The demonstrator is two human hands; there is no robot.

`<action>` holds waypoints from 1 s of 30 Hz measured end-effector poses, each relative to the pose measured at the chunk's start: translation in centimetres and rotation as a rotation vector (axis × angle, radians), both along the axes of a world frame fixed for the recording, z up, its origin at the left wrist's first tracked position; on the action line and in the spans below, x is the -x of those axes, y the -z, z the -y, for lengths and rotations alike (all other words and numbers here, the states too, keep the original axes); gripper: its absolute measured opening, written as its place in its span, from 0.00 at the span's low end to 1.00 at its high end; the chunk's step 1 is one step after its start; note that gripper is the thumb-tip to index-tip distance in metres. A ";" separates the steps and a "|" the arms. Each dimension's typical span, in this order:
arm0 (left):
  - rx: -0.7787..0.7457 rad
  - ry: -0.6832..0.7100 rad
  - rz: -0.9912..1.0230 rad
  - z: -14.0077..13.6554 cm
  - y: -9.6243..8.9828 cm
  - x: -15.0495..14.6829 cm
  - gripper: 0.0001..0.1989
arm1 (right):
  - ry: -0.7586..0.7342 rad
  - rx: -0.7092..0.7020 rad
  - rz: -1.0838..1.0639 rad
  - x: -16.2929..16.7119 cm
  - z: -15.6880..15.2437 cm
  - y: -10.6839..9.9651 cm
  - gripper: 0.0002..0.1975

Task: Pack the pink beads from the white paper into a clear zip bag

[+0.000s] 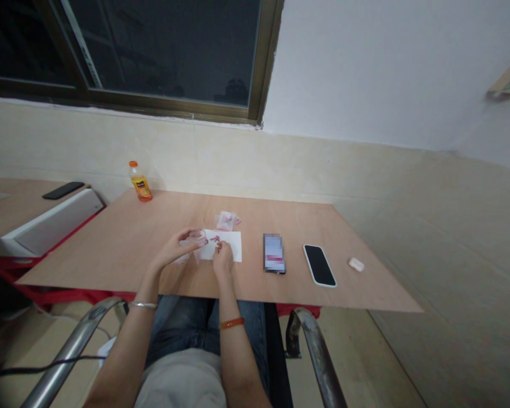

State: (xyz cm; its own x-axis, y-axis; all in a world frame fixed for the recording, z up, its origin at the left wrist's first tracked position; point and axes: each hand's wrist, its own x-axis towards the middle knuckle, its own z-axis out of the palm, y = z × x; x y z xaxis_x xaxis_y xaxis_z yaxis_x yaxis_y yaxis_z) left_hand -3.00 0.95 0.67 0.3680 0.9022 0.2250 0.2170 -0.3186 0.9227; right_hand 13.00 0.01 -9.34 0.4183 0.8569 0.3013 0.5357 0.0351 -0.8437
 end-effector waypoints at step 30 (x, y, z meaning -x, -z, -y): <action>-0.039 -0.005 0.022 0.4 -0.2 -0.7 0.24 | -0.271 -0.233 -0.137 0.1 4.5 -13.1 0.08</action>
State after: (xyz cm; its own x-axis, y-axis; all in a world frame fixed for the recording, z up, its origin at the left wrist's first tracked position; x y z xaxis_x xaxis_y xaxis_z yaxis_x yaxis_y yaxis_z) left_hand -2.26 0.59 0.90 0.3583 0.8943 0.2680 0.1980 -0.3533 0.9143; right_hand 12.86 -4.46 3.72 0.2356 0.8571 0.4582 0.3631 0.3597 -0.8595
